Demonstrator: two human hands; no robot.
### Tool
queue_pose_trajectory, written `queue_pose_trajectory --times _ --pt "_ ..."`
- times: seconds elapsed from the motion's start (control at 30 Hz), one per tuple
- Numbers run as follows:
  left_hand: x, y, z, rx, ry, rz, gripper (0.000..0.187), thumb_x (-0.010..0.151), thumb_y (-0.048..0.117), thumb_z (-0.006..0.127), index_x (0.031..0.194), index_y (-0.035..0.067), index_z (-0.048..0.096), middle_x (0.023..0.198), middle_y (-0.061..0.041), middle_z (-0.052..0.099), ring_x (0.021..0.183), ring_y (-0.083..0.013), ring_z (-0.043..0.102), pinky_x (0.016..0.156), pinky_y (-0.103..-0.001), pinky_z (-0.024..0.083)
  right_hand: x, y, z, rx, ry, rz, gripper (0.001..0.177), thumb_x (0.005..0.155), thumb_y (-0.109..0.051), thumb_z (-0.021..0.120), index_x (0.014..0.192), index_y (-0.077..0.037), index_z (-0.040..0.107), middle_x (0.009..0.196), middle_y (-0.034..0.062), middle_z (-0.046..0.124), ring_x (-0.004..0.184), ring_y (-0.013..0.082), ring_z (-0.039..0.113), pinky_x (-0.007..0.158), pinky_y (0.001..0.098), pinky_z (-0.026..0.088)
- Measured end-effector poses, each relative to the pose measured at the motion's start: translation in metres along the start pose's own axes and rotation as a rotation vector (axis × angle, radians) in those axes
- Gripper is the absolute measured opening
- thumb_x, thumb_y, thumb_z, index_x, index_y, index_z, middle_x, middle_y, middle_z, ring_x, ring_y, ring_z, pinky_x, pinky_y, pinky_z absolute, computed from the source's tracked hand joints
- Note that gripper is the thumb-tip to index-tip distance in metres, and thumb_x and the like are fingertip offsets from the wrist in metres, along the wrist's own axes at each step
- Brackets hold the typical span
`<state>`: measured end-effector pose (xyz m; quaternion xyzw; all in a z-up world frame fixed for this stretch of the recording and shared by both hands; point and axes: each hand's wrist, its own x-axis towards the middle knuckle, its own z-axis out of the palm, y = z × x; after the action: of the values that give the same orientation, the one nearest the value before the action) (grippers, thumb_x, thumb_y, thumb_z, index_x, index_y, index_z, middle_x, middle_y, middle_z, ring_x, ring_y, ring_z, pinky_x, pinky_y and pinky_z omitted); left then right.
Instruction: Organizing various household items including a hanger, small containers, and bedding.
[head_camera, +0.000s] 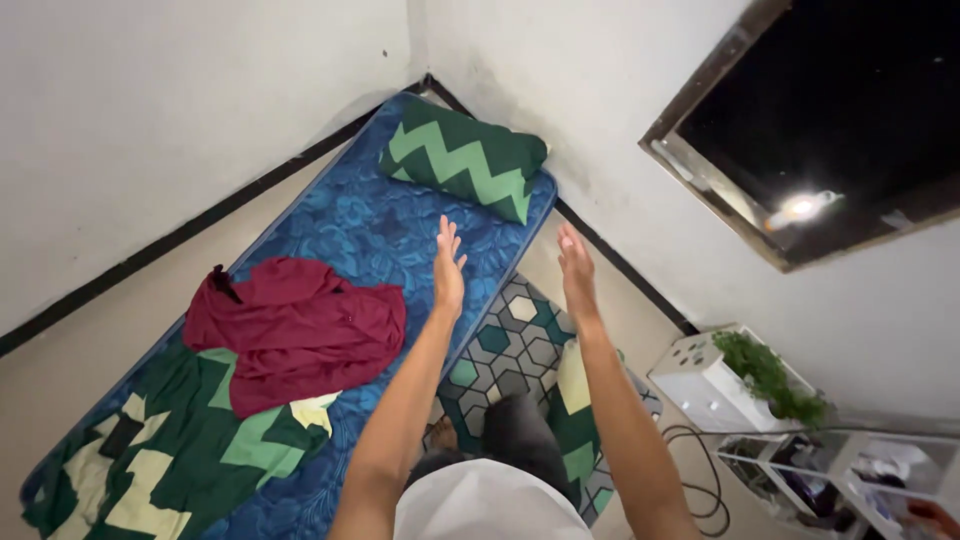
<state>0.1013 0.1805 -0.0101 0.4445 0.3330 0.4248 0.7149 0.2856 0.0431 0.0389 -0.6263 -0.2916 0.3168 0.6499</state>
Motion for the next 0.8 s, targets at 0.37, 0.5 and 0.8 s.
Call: queue_pose_trajectory --times 0.37,0.5,0.8 --pt "0.126 -0.031 0.0 0.037 0.108 0.021 0.076 0.104 0.061 0.029 0.166 0.025 0.005 0.173 -0.011 0.017 0.156 -0.0351 0.024 0.12 -0.054 0.025 0.171 0.04 0.021 -0.09 -0.136 0.045 0.067 0.104 -0.046 0.051 0.157 -0.007 0.039 0.157 0.0115 0.049 0.146 0.0238 0.045 0.116 0.0388 0.035" --pt "0.184 -0.063 0.003 -0.003 0.214 0.006 0.076 0.104 0.06 0.032 0.166 0.029 0.002 0.174 -0.01 0.014 0.157 -0.0364 0.019 0.122 -0.055 0.021 0.252 0.04 0.022 -0.085 -0.24 0.039 0.064 0.106 -0.044 0.051 0.158 -0.008 0.039 0.157 0.0118 0.051 0.146 0.0241 0.047 0.118 0.0359 0.035" --pt "0.272 -0.103 0.035 -0.05 0.422 -0.007 0.075 0.104 0.059 0.036 0.166 0.031 0.003 0.173 -0.012 0.015 0.157 -0.0356 0.017 0.119 -0.061 0.023 0.386 0.072 0.016 -0.103 -0.361 0.208 0.069 0.103 -0.047 0.054 0.16 -0.011 0.037 0.159 0.0068 0.047 0.151 0.0217 0.04 0.118 0.0372 0.028"
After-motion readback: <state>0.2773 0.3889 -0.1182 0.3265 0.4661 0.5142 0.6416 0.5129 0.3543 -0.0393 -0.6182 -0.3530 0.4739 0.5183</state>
